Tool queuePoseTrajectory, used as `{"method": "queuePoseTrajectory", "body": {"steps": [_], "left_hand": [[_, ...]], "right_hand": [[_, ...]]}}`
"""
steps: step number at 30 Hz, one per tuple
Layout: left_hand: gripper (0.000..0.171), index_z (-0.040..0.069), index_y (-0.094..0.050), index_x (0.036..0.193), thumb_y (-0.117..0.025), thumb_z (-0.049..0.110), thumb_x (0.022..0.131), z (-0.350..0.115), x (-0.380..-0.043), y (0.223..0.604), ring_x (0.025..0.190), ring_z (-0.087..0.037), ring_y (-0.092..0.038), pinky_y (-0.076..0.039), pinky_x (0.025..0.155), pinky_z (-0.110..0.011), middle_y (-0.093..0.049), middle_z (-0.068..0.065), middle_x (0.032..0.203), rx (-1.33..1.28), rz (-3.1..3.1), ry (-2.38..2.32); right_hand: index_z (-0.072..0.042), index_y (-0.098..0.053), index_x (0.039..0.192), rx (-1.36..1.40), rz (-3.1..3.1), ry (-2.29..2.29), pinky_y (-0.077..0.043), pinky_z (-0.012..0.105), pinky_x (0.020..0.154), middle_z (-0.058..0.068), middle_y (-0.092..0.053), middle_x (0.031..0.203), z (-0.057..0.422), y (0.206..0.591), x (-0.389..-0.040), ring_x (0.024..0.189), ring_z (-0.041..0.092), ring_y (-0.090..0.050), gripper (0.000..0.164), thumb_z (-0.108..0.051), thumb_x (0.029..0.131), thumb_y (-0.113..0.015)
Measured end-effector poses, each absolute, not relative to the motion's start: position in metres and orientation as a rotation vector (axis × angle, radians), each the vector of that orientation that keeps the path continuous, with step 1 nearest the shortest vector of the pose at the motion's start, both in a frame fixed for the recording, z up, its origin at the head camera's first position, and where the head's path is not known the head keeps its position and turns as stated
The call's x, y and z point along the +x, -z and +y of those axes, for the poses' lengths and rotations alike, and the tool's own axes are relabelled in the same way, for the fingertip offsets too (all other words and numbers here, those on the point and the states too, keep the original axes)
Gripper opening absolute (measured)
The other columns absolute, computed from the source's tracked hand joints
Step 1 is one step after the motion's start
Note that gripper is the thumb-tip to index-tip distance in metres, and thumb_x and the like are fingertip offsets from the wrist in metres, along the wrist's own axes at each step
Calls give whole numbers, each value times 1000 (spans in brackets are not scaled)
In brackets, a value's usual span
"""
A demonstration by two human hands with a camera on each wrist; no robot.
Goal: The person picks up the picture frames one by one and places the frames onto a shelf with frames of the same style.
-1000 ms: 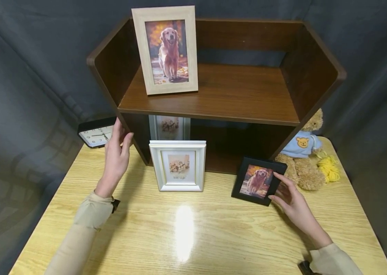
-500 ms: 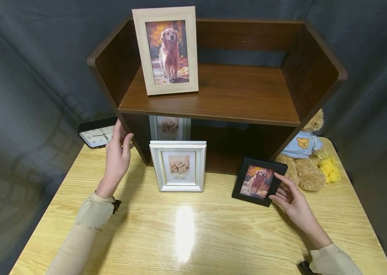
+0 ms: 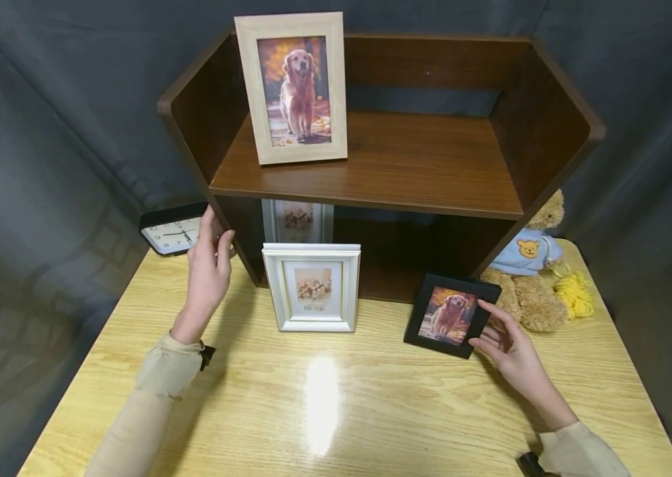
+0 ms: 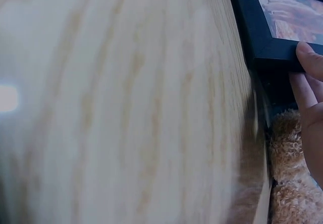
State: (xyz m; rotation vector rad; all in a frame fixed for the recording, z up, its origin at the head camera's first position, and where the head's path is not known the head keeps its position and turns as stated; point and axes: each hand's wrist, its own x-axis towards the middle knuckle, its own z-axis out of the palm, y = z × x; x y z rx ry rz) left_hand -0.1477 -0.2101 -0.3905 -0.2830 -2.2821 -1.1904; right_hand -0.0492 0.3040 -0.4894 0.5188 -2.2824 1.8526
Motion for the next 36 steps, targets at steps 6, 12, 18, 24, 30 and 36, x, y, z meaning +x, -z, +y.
{"method": "queuePoseTrajectory", "body": {"steps": [6,12,18,24,30,36], "left_hand": [[53,4,-38,164,-52,2,112,-209,-148,390,117,-38,-68,-48,82,-12,-60,-25,148,-289,-2263,1137],[53,4,-39,163,-54,2,112,-208,-148,392,105,-38,-70,-43,77,-13,-62,-27,145,-300,-2240,1090],[53,3,-40,162,-54,2,111,-208,-148,393,89,-38,-70,-44,73,-19,-63,-27,144,-303,-2237,1053],[53,3,-40,162,-54,2,112,-208,-148,394,85,-39,-69,-45,72,-23,-63,-27,144,-303,-2242,1047],[53,4,-39,163,-53,2,112,-208,-148,394,75,-41,-66,-44,69,-25,-63,-28,143,-305,-2239,1044],[53,4,-39,163,-54,2,112,-208,-148,394,81,-38,-69,-44,70,-21,-61,-28,146,-316,-2234,1051]], "right_hand": [[4,-42,159,518,-2272,-1875,-54,18,91,-14,-63,139,304,489,-50,117,0,-67,88,44,81,-55],[3,-42,160,515,-2284,-1866,-54,18,91,-14,-63,138,304,488,-49,116,0,-67,88,43,82,-55],[3,-42,159,517,-2263,-1905,-55,19,90,-12,-64,137,304,488,-49,115,1,-68,86,42,83,-55],[4,-43,158,536,-2208,-2006,-57,20,87,-9,-66,137,306,489,-49,113,5,-71,84,43,83,-53],[2,-44,158,511,-2237,-2014,-57,21,86,-12,-65,139,307,489,-47,113,5,-71,83,41,85,-54],[4,-45,157,513,-2231,-2033,-57,21,86,-12,-62,142,307,487,-45,114,5,-71,82,41,84,-53]]}}
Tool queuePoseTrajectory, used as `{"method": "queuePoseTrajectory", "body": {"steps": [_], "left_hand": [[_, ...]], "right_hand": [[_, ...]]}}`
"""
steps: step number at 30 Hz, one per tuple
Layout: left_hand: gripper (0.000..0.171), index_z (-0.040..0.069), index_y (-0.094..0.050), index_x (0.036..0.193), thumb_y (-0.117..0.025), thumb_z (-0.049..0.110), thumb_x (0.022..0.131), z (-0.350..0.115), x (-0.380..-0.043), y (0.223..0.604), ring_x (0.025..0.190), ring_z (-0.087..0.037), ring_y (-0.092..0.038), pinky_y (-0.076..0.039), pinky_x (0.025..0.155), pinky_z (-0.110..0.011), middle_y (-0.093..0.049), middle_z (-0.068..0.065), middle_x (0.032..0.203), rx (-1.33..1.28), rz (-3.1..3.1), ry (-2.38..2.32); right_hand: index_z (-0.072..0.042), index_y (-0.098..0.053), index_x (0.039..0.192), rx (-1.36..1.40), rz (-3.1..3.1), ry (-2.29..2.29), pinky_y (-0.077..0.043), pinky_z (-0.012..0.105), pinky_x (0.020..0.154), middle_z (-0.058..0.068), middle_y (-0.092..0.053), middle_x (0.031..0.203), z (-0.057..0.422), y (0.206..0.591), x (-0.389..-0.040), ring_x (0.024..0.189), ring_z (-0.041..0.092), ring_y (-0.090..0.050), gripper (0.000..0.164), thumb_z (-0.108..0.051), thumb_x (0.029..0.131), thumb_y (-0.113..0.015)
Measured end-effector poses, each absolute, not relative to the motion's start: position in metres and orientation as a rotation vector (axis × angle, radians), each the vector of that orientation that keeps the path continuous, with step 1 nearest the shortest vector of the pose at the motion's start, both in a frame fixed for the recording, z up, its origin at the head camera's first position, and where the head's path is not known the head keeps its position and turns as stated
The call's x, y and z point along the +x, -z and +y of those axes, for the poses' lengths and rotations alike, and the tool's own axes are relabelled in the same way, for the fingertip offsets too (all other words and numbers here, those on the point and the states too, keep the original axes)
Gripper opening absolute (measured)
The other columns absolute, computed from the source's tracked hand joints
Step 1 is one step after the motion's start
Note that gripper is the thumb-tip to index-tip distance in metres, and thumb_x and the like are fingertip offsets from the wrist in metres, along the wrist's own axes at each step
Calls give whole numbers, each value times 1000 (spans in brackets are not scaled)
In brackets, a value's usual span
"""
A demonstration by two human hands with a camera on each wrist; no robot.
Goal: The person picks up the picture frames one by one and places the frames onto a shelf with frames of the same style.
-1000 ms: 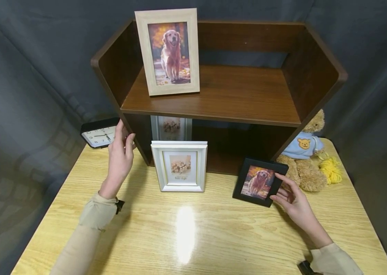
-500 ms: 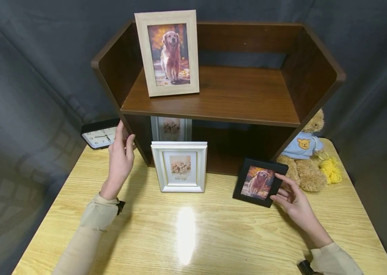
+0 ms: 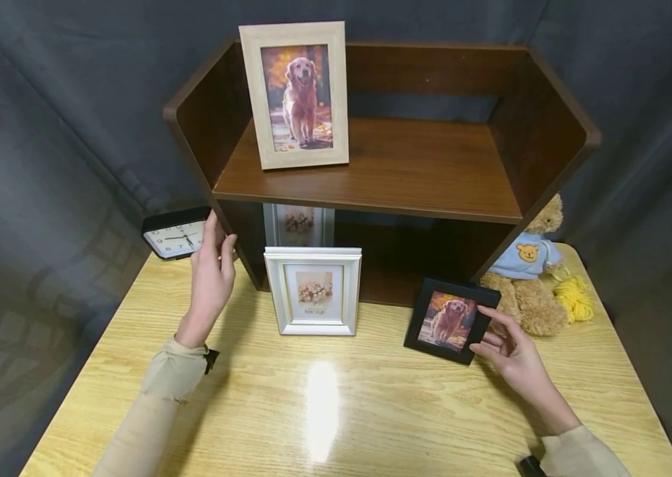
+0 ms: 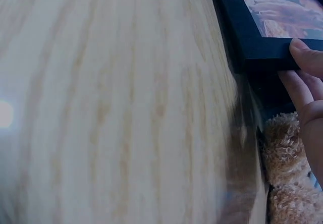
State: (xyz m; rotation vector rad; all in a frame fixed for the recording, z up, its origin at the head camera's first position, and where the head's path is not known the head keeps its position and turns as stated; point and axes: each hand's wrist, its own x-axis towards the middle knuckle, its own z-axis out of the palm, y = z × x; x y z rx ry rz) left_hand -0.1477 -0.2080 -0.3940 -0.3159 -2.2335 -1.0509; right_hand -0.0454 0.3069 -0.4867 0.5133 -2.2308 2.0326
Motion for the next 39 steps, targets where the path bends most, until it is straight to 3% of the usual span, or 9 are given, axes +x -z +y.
{"method": "queuePoseTrajectory", "body": {"steps": [6,13,20,26,30,39], "left_hand": [[53,4,-40,162,-53,1,112,-208,-148,394,86,-38,-70,-43,72,-15,-61,-27,146,-318,-2223,1057],[53,4,-39,163,-53,1,112,-209,-148,394,73,-40,-67,-41,68,-15,-62,-27,144,-320,-2214,1070],[54,4,-39,163,-53,1,112,-209,-147,393,72,-39,-66,-41,68,-16,-62,-27,145,-320,-2218,1068],[53,4,-39,163,-53,1,112,-209,-147,393,74,-41,-66,-41,69,-15,-61,-26,147,-323,-2205,1077],[53,4,-39,163,-53,1,112,-209,-148,394,69,-37,-64,-41,67,-17,-62,-27,144,-327,-2207,1063],[53,7,-40,163,-53,2,112,-207,-147,393,65,-28,-58,-39,62,-19,-67,-29,134,-320,-2220,1063]], "right_hand": [[5,-44,157,541,-2186,-2081,-57,18,81,-9,-61,144,304,482,-44,116,7,-70,83,43,83,-52],[6,-45,157,594,-2113,-2117,-57,22,88,-6,-61,145,299,469,-42,116,9,-71,86,46,80,-51],[8,-44,155,600,-2195,-2011,-57,22,87,-9,-60,147,297,454,-40,117,7,-69,86,46,78,-54],[-1,-50,156,590,-2330,-1831,-56,19,88,-9,-54,151,292,441,-38,119,1,-66,89,42,79,-60],[-4,-52,156,599,-2365,-1781,-56,18,87,-7,-54,152,289,433,-37,118,0,-66,92,42,77,-62],[0,-50,156,603,-2418,-1737,-57,19,83,-15,-54,148,283,417,-30,117,-1,-66,88,39,79,-65]]}}
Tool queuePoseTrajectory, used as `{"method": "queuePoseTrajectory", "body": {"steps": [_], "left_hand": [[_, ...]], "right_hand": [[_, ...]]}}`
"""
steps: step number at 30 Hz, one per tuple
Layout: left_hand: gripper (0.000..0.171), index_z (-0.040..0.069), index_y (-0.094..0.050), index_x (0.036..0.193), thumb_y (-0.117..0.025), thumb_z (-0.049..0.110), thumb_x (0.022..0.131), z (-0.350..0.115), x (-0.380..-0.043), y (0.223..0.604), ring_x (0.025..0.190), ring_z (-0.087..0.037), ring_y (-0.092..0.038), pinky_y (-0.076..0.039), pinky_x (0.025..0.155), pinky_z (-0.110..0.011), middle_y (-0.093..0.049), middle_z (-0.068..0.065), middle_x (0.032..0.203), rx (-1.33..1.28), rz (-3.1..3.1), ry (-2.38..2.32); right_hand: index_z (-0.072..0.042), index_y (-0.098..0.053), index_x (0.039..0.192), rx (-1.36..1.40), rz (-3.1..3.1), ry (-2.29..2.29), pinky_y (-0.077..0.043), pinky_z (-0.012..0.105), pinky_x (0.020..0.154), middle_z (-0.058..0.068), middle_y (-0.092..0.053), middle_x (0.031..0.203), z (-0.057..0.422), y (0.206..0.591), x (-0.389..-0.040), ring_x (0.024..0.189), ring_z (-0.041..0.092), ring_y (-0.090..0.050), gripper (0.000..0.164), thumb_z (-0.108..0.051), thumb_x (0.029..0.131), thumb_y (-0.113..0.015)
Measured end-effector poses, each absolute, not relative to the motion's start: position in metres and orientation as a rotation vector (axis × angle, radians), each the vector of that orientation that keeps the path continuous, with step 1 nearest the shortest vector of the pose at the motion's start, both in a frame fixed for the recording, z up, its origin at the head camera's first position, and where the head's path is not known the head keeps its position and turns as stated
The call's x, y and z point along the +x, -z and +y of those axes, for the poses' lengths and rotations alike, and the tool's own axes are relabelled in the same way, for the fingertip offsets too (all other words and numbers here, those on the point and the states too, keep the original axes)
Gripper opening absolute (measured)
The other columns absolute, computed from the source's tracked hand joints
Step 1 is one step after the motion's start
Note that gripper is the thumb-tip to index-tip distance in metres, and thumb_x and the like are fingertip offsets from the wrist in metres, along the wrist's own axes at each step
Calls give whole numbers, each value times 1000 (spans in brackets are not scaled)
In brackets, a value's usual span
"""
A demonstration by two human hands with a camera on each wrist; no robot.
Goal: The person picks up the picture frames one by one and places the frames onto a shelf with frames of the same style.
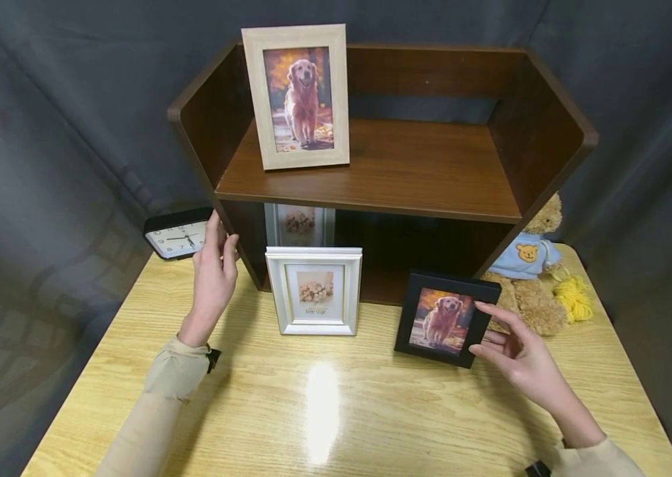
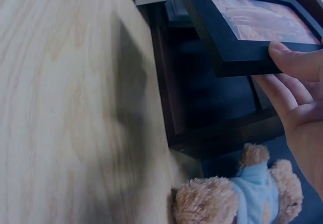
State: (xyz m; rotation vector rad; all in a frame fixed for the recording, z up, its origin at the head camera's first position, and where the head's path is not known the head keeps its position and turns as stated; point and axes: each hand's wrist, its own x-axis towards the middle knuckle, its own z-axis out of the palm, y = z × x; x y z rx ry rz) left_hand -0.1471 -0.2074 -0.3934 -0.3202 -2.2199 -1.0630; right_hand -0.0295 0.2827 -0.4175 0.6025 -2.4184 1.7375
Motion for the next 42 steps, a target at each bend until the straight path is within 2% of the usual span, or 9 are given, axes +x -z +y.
{"method": "queuePoseTrajectory", "body": {"steps": [8,18,20,26,30,36,42], "left_hand": [[53,6,-41,163,-53,2,112,-205,-149,393,64,-26,-57,-39,62,-18,-66,-28,137,-321,-2215,1066],[53,7,-41,163,-54,2,112,-204,-150,393,61,-26,-55,-39,61,-19,-67,-28,134,-325,-2208,1060],[53,7,-41,163,-54,2,112,-203,-150,393,61,-25,-55,-38,60,-19,-68,-29,132,-324,-2208,1053],[52,4,-41,162,-54,2,112,-203,-149,394,59,-24,-52,-37,59,-21,-70,-28,111,-322,-2200,1030],[52,3,-40,162,-53,1,112,-204,-149,394,59,-24,-52,-36,59,-21,-70,-28,116,-320,-2201,1012],[52,3,-40,162,-53,2,112,-205,-148,394,62,-27,-56,-38,61,-22,-69,-27,106,-309,-2213,995],[52,2,-40,162,-53,1,112,-206,-148,395,63,-29,-58,-38,62,-21,-70,-28,119,-311,-2206,1006]], "right_hand": [[-3,-50,158,635,-2353,-1837,-58,21,83,-5,-51,153,279,405,-24,117,3,-68,93,43,78,-61],[3,-47,157,613,-2376,-1826,-58,22,84,-12,-57,150,276,391,-21,116,4,-69,88,41,79,-63],[3,-48,157,608,-2381,-1818,-58,22,83,-13,-57,150,276,389,-20,115,4,-69,88,40,79,-63],[1,-48,158,592,-2396,-1792,-58,21,82,-13,-58,149,275,381,-20,113,4,-70,90,40,79,-65],[1,-47,159,601,-2373,-1821,-58,21,83,-10,-58,150,275,374,-21,113,5,-71,90,39,80,-64],[-1,-46,160,606,-2370,-1811,-58,21,83,-7,-56,153,274,367,-23,113,5,-71,91,39,80,-65],[-1,-47,160,622,-2345,-1824,-58,21,83,-5,-56,154,273,360,-25,113,6,-72,92,39,79,-64]]}}
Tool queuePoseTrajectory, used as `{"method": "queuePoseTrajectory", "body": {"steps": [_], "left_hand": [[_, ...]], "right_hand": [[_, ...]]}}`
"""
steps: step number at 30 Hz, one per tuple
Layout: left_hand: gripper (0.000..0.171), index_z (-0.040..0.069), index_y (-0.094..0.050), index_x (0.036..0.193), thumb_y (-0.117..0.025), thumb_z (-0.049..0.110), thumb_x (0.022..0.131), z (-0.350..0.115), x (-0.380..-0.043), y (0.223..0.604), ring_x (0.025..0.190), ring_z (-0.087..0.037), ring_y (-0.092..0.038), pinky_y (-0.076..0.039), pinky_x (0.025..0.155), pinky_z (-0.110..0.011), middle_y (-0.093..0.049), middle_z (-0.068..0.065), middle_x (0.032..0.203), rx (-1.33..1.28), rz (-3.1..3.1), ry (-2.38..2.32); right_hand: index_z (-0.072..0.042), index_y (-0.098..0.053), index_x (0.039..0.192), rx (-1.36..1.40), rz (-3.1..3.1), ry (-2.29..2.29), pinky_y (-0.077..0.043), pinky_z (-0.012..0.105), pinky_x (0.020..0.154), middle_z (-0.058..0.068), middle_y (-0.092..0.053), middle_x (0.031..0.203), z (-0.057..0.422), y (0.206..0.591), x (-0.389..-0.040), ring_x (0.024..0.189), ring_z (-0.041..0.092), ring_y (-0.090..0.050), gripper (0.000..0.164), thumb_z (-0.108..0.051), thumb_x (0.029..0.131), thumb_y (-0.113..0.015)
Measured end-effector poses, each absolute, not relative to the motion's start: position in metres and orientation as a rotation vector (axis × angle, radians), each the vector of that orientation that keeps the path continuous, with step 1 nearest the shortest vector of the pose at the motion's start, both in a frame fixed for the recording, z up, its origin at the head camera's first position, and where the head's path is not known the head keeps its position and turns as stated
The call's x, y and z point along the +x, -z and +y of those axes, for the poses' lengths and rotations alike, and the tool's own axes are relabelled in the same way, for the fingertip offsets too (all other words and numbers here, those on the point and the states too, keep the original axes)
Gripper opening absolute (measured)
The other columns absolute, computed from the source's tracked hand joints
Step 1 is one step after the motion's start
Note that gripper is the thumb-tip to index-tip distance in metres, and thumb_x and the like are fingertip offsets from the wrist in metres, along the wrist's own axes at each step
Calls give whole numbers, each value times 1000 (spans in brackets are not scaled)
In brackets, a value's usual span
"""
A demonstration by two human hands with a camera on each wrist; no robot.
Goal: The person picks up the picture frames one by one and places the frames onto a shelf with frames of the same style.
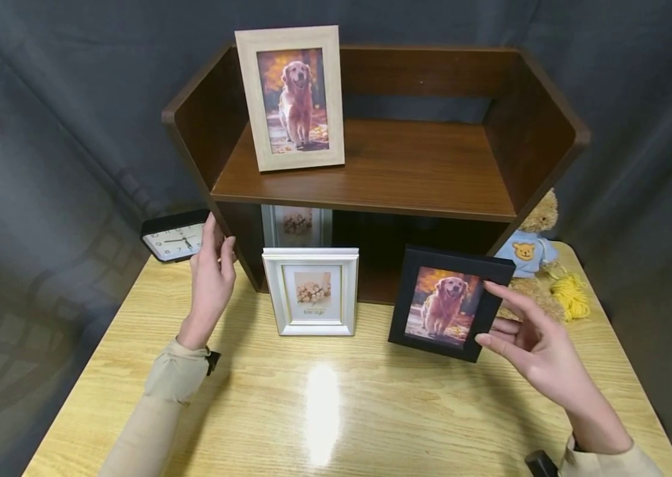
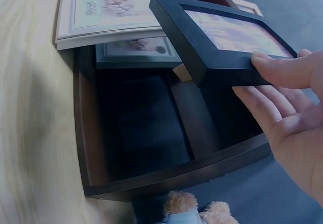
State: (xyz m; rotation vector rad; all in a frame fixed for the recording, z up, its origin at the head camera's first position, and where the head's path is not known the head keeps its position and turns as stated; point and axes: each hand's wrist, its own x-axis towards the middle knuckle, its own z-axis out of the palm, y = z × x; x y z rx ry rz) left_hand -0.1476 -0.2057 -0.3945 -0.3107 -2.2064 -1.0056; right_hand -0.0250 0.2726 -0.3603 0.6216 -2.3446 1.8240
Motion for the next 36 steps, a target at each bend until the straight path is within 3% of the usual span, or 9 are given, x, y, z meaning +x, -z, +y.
{"method": "queuePoseTrajectory", "body": {"steps": [3,17,21,30,36], "left_hand": [[52,1,-40,161,-53,0,111,-206,-147,395,65,-30,-60,-39,63,-19,-68,-28,130,-312,-2206,1012],[52,1,-40,162,-53,1,112,-205,-147,394,67,-31,-61,-39,64,-19,-67,-27,135,-299,-2210,1017],[51,1,-41,161,-54,1,111,-205,-147,393,68,-31,-61,-39,64,-20,-68,-28,131,-298,-2210,1018],[52,1,-41,161,-54,0,111,-204,-148,394,69,-34,-63,-40,66,-20,-68,-28,130,-305,-2211,1021],[51,1,-41,161,-54,1,111,-205,-148,395,69,-33,-62,-40,65,-19,-70,-28,121,-302,-2210,1025]], "right_hand": [[3,-47,159,640,-2303,-1877,-58,21,84,-4,-59,152,272,356,-26,112,8,-73,90,41,79,-63],[2,-48,158,599,-2208,-1932,-57,20,86,-1,-63,149,270,335,-30,108,11,-75,96,43,73,-64],[6,-45,158,696,-2122,-1972,-57,22,87,6,-62,151,271,329,-34,109,14,-75,95,43,73,-64],[7,-38,160,795,-2075,-2015,-59,26,87,9,-64,147,270,312,-42,114,18,-74,84,26,86,-73],[3,-39,161,718,-2129,-1971,-57,27,89,9,-64,148,267,298,-43,115,17,-74,89,27,83,-74]]}}
